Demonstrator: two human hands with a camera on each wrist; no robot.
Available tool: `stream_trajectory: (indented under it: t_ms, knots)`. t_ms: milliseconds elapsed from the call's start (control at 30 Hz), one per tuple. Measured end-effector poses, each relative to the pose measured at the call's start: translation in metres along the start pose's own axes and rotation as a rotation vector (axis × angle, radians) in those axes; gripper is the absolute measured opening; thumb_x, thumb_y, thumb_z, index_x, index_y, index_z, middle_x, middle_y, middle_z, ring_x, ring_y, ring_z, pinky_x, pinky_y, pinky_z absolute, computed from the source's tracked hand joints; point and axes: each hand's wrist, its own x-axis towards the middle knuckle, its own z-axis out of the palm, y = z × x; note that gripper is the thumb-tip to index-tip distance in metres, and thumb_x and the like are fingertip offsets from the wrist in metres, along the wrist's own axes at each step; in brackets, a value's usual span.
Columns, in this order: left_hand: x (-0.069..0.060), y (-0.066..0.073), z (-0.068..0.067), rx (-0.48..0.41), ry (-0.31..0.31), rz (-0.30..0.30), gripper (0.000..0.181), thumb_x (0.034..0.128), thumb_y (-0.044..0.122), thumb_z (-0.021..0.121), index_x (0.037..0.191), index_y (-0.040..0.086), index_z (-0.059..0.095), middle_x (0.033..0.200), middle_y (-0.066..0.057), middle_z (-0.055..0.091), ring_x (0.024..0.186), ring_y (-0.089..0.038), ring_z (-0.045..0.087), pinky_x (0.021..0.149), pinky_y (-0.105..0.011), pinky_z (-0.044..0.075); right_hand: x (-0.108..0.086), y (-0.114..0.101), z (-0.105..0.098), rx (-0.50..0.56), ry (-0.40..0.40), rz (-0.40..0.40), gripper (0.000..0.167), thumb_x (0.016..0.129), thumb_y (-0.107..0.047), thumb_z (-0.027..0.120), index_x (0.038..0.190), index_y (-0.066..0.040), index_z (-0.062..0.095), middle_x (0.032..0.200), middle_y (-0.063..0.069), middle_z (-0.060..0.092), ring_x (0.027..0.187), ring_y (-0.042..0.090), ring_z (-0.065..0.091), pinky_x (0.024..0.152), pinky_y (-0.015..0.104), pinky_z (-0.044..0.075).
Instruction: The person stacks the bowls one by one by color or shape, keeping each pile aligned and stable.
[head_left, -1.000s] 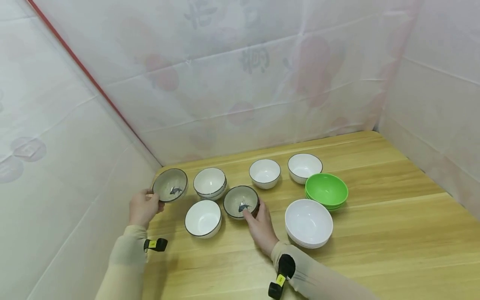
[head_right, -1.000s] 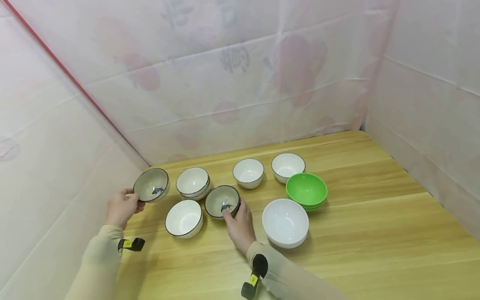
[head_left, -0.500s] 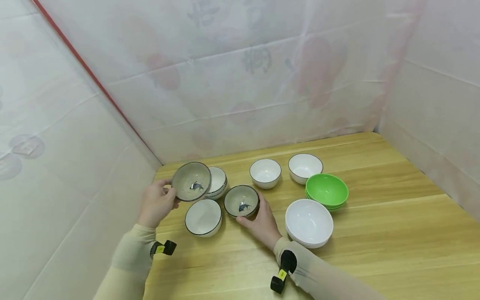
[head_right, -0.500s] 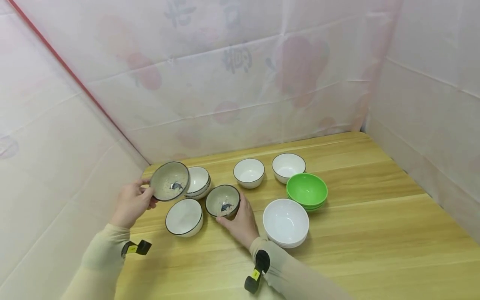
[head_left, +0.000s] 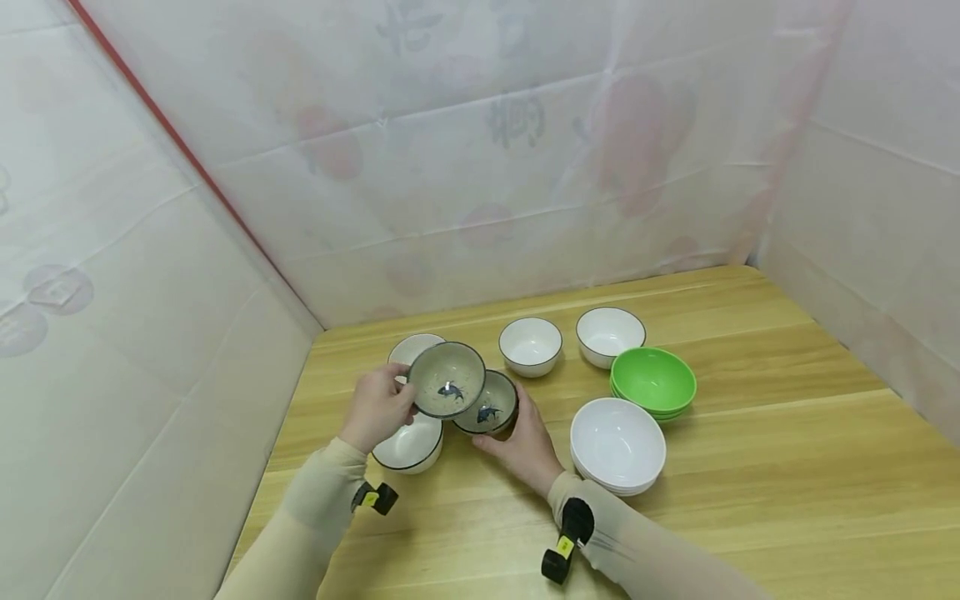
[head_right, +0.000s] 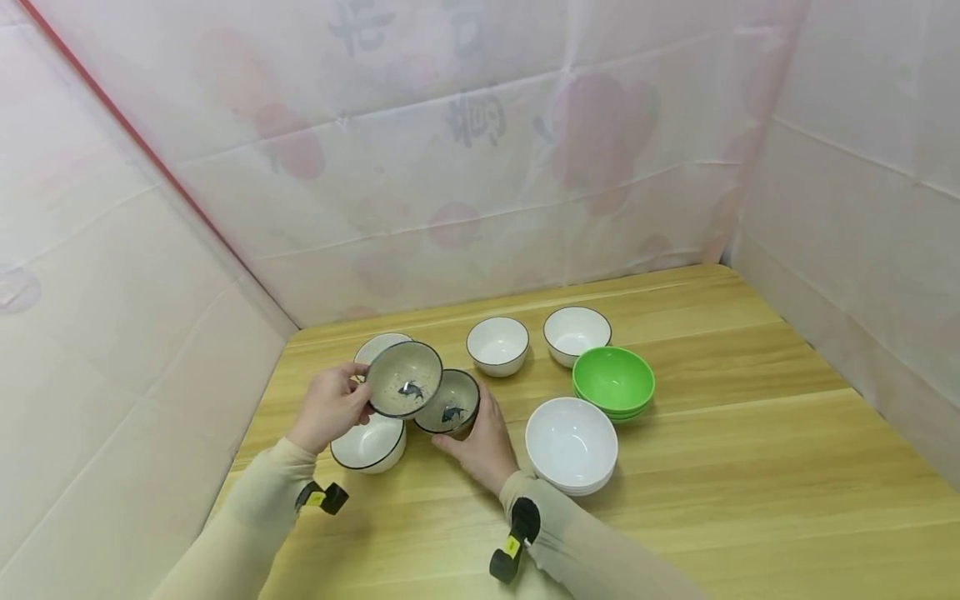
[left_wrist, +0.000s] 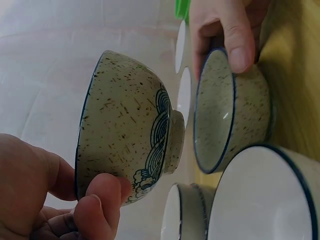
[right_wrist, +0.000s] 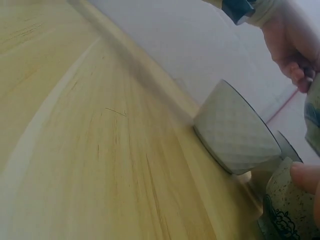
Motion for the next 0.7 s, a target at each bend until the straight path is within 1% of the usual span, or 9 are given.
stream_trajectory:
  t_ms: [133,267,400,533,700]
  knots:
    - [0.003,0.003,0.012,0.018,-0.037,0.014,0.035,0.0870,0.004,0.048,0.119,-0.009,0.058,0.060,-0.002,0.064,0.045,-0.012,0.058,0.040,-0.027,0.045,-0.001,0.002,-0.001,0.003,0.002,-0.003,0.111,0.069,-0.036,0.087,0.152,-0.010,0.019,0.151,0.017,0.029,0.138,0.032,0.029,0.111,0.051,0.026]
    - [0.006,0.005,0.021,0.036,-0.050,0.035,0.035,0.0851,0.003,0.048,0.117,-0.009,0.059,0.055,0.001,0.062,0.043,-0.011,0.056,0.040,-0.026,0.043,0.000,0.003,-0.001,0.001,0.010,-0.009,0.111,0.069,-0.036,0.087,0.152,-0.010,0.019,0.150,0.016,0.030,0.138,0.031,0.029,0.111,0.051,0.027]
    - [0.009,0.008,0.027,0.059,-0.072,0.040,0.035,0.0862,0.003,0.048,0.117,-0.008,0.060,0.053,0.003,0.060,0.043,-0.011,0.056,0.040,-0.026,0.043,0.001,0.004,-0.001,0.002,0.013,-0.016,0.111,0.069,-0.035,0.087,0.152,-0.009,0.019,0.151,0.015,0.029,0.139,0.029,0.028,0.111,0.049,0.026]
    - [0.010,0.010,0.032,0.090,-0.095,0.040,0.035,0.0875,0.005,0.048,0.118,-0.008,0.060,0.051,0.002,0.060,0.043,-0.011,0.056,0.041,-0.026,0.043,0.000,0.004,-0.001,0.004,0.014,-0.023,0.111,0.069,-0.036,0.087,0.152,-0.010,0.019,0.150,0.014,0.030,0.139,0.028,0.028,0.112,0.049,0.025]
    - [0.012,0.010,0.039,0.142,-0.092,0.054,0.035,0.0875,0.004,0.050,0.118,-0.008,0.061,0.049,0.004,0.057,0.043,-0.009,0.055,0.041,-0.026,0.042,-0.001,0.005,0.000,0.008,0.012,-0.014,0.112,0.069,-0.040,0.086,0.153,-0.012,0.017,0.150,0.015,0.029,0.139,0.030,0.028,0.111,0.051,0.026]
